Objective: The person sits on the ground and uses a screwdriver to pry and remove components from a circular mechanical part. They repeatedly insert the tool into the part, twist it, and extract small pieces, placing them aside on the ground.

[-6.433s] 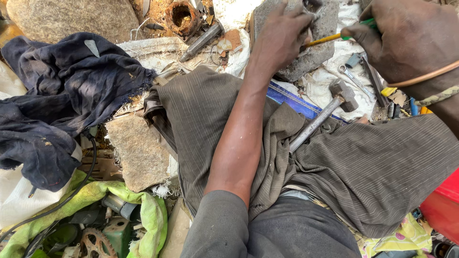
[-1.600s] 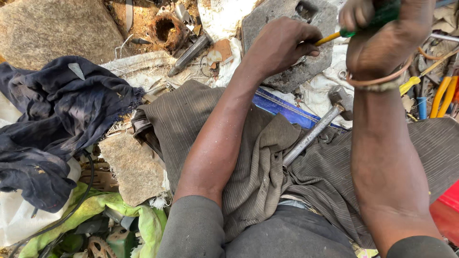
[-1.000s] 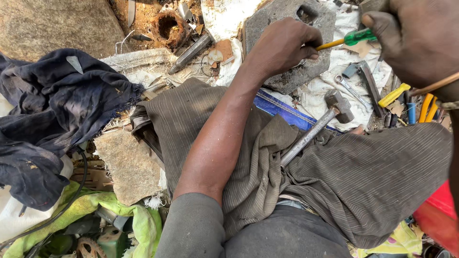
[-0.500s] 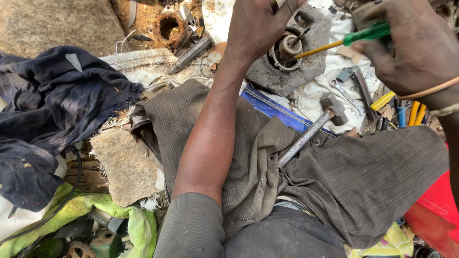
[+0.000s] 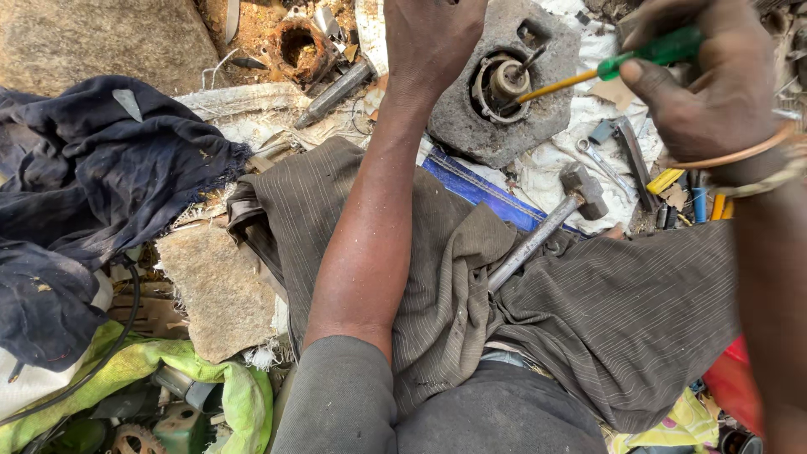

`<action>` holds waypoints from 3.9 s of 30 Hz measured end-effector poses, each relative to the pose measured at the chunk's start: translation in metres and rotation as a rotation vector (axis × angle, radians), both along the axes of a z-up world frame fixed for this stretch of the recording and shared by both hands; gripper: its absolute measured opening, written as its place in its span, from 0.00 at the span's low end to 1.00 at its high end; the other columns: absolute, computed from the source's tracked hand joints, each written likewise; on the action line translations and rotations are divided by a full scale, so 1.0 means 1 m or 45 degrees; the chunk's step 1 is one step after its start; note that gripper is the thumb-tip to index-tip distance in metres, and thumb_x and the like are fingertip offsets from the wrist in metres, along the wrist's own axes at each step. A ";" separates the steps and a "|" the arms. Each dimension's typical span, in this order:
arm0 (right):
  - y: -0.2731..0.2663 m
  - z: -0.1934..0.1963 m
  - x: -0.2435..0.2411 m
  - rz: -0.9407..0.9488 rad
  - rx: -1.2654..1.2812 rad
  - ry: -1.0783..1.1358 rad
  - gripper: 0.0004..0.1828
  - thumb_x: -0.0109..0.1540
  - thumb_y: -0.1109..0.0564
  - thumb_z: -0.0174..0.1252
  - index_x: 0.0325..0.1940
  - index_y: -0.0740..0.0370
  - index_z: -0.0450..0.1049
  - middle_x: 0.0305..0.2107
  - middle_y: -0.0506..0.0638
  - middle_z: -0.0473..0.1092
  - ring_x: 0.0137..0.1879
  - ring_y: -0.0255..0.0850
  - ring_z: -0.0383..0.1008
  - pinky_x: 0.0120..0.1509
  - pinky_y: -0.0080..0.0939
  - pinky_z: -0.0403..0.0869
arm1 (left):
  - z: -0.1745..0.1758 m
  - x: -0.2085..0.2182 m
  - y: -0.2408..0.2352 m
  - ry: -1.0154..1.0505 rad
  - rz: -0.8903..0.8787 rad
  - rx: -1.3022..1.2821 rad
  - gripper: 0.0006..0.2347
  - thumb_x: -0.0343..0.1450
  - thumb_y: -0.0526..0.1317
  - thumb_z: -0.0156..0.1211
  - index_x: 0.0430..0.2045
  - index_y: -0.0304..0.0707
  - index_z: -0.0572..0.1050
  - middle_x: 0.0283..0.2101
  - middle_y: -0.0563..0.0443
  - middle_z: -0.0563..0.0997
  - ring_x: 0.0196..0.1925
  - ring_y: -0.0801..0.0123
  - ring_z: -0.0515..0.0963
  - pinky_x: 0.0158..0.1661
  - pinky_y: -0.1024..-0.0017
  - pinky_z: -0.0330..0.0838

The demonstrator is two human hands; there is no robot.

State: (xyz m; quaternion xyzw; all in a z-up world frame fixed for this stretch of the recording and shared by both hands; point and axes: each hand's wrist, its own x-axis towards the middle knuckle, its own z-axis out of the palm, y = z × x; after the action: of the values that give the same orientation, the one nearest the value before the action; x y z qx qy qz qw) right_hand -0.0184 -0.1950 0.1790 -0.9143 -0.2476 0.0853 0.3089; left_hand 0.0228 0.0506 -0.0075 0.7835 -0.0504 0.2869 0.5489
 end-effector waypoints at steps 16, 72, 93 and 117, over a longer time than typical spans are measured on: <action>0.035 -0.104 -0.044 -0.615 0.935 0.226 0.22 0.67 0.65 0.67 0.62 0.58 0.66 0.46 0.51 0.77 0.55 0.39 0.80 0.63 0.36 0.82 | 0.000 0.000 0.001 0.231 -0.024 0.052 0.14 0.72 0.42 0.65 0.16 0.40 0.72 0.12 0.59 0.69 0.13 0.77 0.69 0.19 0.72 0.63; 0.078 -0.169 -0.044 -1.130 -0.152 0.341 0.12 0.54 0.54 0.69 0.34 0.65 0.83 0.19 0.53 0.75 0.24 0.36 0.74 0.34 0.40 0.73 | 0.000 -0.002 -0.007 0.075 0.032 0.118 0.08 0.73 0.44 0.62 0.34 0.38 0.77 0.25 0.48 0.79 0.26 0.59 0.80 0.29 0.62 0.74; 0.047 -0.163 -0.057 -1.138 0.146 0.526 0.08 0.64 0.60 0.67 0.41 0.67 0.78 0.26 0.51 0.79 0.29 0.33 0.80 0.35 0.32 0.77 | -0.016 -0.010 -0.011 0.946 -0.260 0.531 0.10 0.67 0.44 0.64 0.27 0.36 0.81 0.30 0.36 0.83 0.34 0.47 0.85 0.39 0.54 0.79; 0.043 -0.098 -0.054 -0.779 0.281 -0.082 0.12 0.74 0.53 0.66 0.54 0.66 0.80 0.34 0.45 0.75 0.35 0.30 0.69 0.37 0.35 0.69 | -0.013 -0.028 -0.027 0.954 -0.530 0.615 0.22 0.63 0.58 0.74 0.20 0.38 0.73 0.22 0.51 0.76 0.26 0.64 0.74 0.29 0.59 0.69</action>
State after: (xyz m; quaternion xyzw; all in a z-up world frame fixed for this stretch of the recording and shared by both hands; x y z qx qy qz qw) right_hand -0.0725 -0.1515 0.0805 -0.9095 0.0211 -0.0679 0.4096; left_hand -0.0050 0.0234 -0.0205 0.9110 -0.0699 -0.1502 0.3778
